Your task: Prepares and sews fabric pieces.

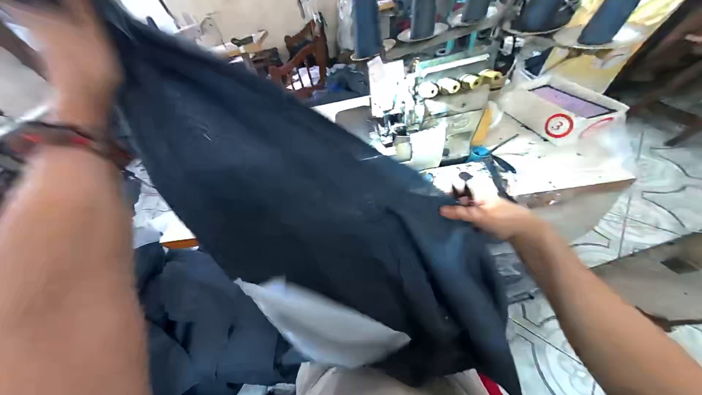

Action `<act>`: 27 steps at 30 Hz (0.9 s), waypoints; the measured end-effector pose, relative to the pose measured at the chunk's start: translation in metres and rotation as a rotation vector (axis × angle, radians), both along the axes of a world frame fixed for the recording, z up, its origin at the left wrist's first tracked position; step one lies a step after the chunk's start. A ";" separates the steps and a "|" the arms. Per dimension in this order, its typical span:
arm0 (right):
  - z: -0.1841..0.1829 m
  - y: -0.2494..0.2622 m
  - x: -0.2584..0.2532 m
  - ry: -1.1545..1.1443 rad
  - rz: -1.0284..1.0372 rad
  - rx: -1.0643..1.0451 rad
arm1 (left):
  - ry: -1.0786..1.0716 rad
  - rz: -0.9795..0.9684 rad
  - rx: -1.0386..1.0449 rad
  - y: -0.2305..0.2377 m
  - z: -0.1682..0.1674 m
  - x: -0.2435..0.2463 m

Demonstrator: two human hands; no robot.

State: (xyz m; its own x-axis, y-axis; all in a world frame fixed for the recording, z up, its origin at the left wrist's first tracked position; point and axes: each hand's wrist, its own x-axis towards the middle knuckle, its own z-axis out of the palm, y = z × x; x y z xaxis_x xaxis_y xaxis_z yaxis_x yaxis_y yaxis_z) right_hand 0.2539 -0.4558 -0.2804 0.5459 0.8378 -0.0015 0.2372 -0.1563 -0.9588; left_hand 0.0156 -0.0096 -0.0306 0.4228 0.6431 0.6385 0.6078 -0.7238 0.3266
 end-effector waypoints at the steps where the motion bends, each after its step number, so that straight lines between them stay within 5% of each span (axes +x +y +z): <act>1: -0.014 0.014 -0.007 0.061 -0.010 -0.015 | 0.210 -0.092 -0.036 -0.009 -0.032 0.015; 4: -0.073 0.047 -0.012 0.359 0.010 0.037 | 0.813 -0.438 -0.262 -0.057 -0.140 0.060; 6: -0.098 0.051 -0.011 0.438 0.021 -0.039 | 1.007 -0.475 -0.439 -0.082 -0.205 0.078; 8: -0.109 0.048 -0.008 0.331 0.033 -0.151 | 0.989 -0.345 -0.520 -0.082 -0.249 0.083; 10: -0.105 0.046 -0.003 0.095 0.079 -0.269 | 0.728 -0.330 -0.409 -0.066 -0.279 0.087; 14: -0.092 0.056 -0.012 -0.251 0.025 -0.222 | 0.334 -0.571 -0.154 -0.091 -0.291 0.088; 21: -0.084 0.079 -0.043 -0.208 -0.227 -0.098 | 0.483 -1.038 -0.128 -0.159 -0.290 0.079; 27: -0.075 0.067 -0.047 -0.342 -0.223 -0.086 | 0.608 -1.022 -0.134 -0.173 -0.297 0.091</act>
State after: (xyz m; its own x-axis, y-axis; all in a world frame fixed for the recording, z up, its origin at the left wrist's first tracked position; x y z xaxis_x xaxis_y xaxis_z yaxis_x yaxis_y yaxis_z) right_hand 0.2071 -0.3883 -0.3556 0.6952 0.7038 0.1463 0.4911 -0.3163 -0.8116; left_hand 0.1067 -0.1828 -0.3273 0.9866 -0.1204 0.1101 -0.1481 -0.9441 0.2944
